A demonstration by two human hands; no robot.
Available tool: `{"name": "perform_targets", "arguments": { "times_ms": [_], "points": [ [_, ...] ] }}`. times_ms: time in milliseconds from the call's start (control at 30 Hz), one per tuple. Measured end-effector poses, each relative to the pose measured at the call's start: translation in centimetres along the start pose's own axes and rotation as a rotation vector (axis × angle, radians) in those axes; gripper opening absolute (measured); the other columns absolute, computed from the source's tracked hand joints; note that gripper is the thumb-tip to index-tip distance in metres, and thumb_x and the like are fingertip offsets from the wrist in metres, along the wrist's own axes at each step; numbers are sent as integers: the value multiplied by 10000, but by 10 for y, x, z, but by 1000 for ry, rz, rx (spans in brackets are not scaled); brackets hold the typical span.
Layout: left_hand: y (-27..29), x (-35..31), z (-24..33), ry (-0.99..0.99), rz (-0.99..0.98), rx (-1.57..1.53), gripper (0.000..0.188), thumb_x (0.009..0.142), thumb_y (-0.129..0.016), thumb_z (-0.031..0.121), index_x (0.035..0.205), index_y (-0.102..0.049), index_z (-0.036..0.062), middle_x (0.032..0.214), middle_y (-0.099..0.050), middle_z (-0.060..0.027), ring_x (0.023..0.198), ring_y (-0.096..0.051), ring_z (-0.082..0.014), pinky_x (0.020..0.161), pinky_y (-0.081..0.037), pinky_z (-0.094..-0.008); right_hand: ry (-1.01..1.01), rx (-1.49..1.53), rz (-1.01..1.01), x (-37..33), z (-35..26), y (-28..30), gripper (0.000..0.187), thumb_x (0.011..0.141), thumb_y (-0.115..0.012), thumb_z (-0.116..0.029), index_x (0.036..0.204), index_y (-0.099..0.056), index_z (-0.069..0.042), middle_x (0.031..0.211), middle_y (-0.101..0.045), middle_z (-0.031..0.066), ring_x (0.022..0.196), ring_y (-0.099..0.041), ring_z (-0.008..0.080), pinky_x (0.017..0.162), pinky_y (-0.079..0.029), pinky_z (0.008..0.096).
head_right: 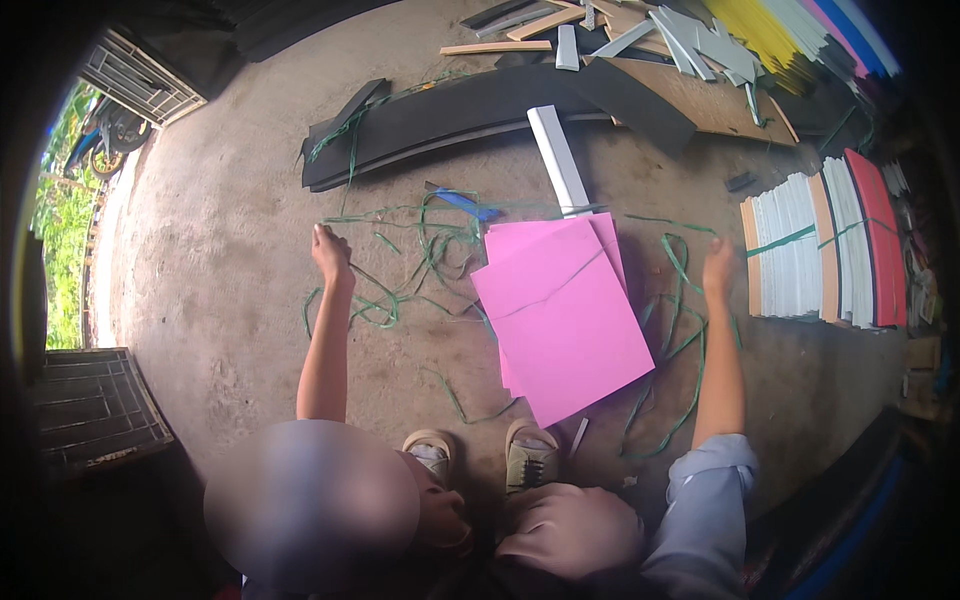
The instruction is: The person stacks pink foam sheets, wraps a green plastic strap around the stack, and ties it securely. They then move the completed bundle aside and repeat the process with another stack of pink sheets.
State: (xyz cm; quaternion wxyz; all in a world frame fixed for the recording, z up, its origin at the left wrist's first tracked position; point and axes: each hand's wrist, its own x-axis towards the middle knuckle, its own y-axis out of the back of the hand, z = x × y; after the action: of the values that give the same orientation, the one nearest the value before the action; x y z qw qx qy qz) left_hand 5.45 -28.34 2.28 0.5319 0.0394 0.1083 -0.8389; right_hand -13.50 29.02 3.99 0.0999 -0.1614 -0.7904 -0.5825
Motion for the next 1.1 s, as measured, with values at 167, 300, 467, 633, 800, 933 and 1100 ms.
{"name": "perform_targets", "arguments": {
  "times_ms": [167, 300, 467, 633, 800, 933, 1100],
  "points": [
    [46, 14, 37, -120, -46, 130, 328, 910, -390, 331, 687, -481, 108, 501, -341, 51, 390, -292, -45, 365, -227, -213, -285, -265, -286, 10, 35, 33, 374, 823, -506, -281, 1082, -481, -12, 1013, -554, 226, 980, -515, 379, 833, -385, 456],
    [20, -25, 69, -400, -591, 539, 348, 894, -441, 321, 762, -596, 38, 506, -433, -16, 441, -373, -95, 450, -321, -261, 116, -133, -331, -32, -119, 26, 714, 725, -646, -242, 1282, -283, 17, 1334, -256, 208, 1216, -271, 362, 985, -262, 427],
    [-6, -98, 114, -487, -1018, 768, 333, 881, -454, 327, 825, -594, 30, 623, -521, -127, 578, -493, -179, 581, -394, -316, 954, 670, -614, -126, -330, 59, 797, 689, -692, -206, 1321, -229, -61, 1290, -340, 124, 1202, -296, 249, 985, -265, 358],
    [34, -88, 164, -372, -918, 893, 386, 887, -455, 344, 759, -540, -10, 645, -511, -59, 625, -448, -124, 600, -381, -275, 627, 949, -1311, -113, -367, 76, 199, 874, -492, -198, 862, -592, -26, 719, -562, -36, 563, -441, 27, 489, -376, 189],
    [140, -33, 159, -474, -604, 714, 367, 869, -502, 318, 665, -487, 14, 541, -347, -3, 526, -299, -80, 474, -268, -251, 264, 1097, -806, -30, -291, 78, 238, 909, -430, -262, 773, -490, -76, 530, -282, -86, 426, -215, 5, 387, -165, 185],
    [145, -20, 133, -441, -536, 585, 359, 863, -512, 308, 648, -493, 20, 543, -330, 17, 527, -284, -63, 462, -244, -244, 62, 537, -222, 68, -148, 89, 289, 856, -494, -338, 937, -528, -62, 630, -471, 7, 564, -453, 111, 509, -348, 257],
    [105, -44, 130, -490, -639, 646, 364, 849, -526, 303, 653, -516, -4, 511, -334, -26, 494, -277, -85, 446, -236, -272, 199, -225, -225, -27, -218, 76, 565, 772, -602, -293, 1242, -383, -71, 1315, -302, 154, 1178, -318, 325, 978, -259, 417]
  ]
}}
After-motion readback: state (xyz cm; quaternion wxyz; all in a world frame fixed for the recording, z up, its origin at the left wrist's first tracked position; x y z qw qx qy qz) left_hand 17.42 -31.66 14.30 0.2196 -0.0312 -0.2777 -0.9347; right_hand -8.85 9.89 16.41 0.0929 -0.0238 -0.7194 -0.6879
